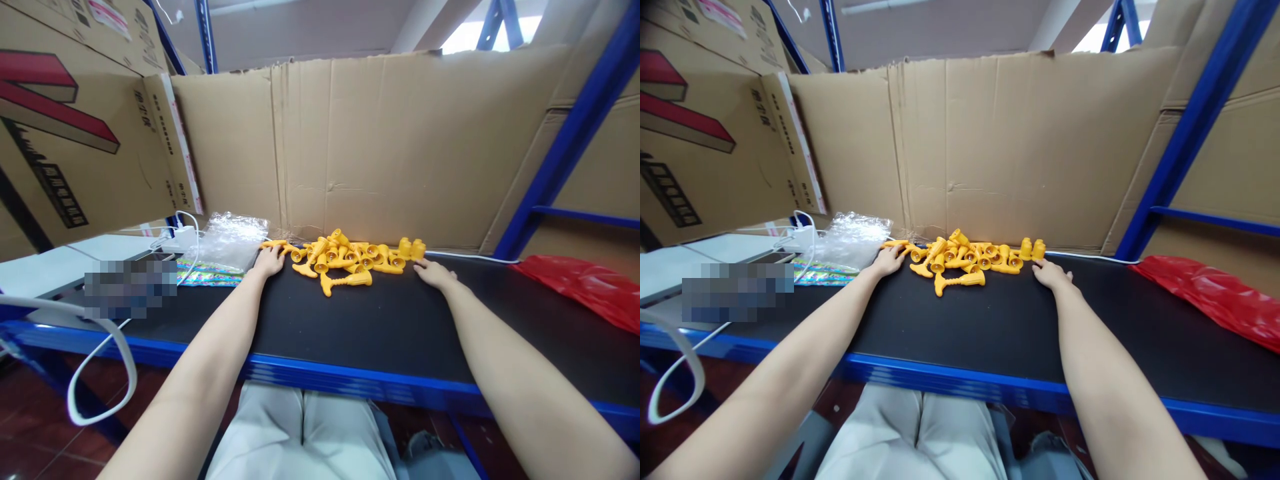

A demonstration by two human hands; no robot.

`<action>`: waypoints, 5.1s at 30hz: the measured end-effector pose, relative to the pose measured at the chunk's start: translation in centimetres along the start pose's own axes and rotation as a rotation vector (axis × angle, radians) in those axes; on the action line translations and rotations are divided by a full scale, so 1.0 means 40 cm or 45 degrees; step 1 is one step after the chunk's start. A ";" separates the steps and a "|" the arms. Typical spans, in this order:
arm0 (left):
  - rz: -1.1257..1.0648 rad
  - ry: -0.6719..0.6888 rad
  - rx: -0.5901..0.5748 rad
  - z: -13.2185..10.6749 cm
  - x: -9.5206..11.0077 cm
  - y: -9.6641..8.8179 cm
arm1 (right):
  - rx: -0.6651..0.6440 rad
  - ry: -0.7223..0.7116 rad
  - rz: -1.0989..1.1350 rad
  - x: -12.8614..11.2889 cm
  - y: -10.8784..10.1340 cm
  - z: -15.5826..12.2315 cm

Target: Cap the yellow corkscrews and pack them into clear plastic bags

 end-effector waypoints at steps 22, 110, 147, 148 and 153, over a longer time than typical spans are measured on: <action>-0.104 -0.152 0.169 -0.012 0.012 -0.034 | 0.198 -0.095 0.102 -0.181 -0.098 -0.082; -0.779 0.311 -0.057 -0.143 0.380 -0.069 | 1.062 -1.034 -0.207 -0.455 -0.291 -0.354; -0.690 0.296 -0.090 -0.149 0.374 -0.070 | 0.911 -1.121 -0.109 -0.448 -0.267 -0.330; -0.596 0.358 -0.052 -0.151 0.377 -0.075 | 0.876 -1.130 -0.111 -0.449 -0.260 -0.326; -0.211 0.436 0.013 -0.153 0.374 -0.079 | 0.762 -1.140 -0.129 -0.452 -0.234 -0.315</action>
Point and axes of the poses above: each hand's wrist, its own z-axis towards the middle knuckle, its own y-axis out of the palm, x = y × z, the point moved 8 cm from there along z, towards the middle knuckle, and after that the axes turned 14 degrees about -z, right-handed, at the moved point
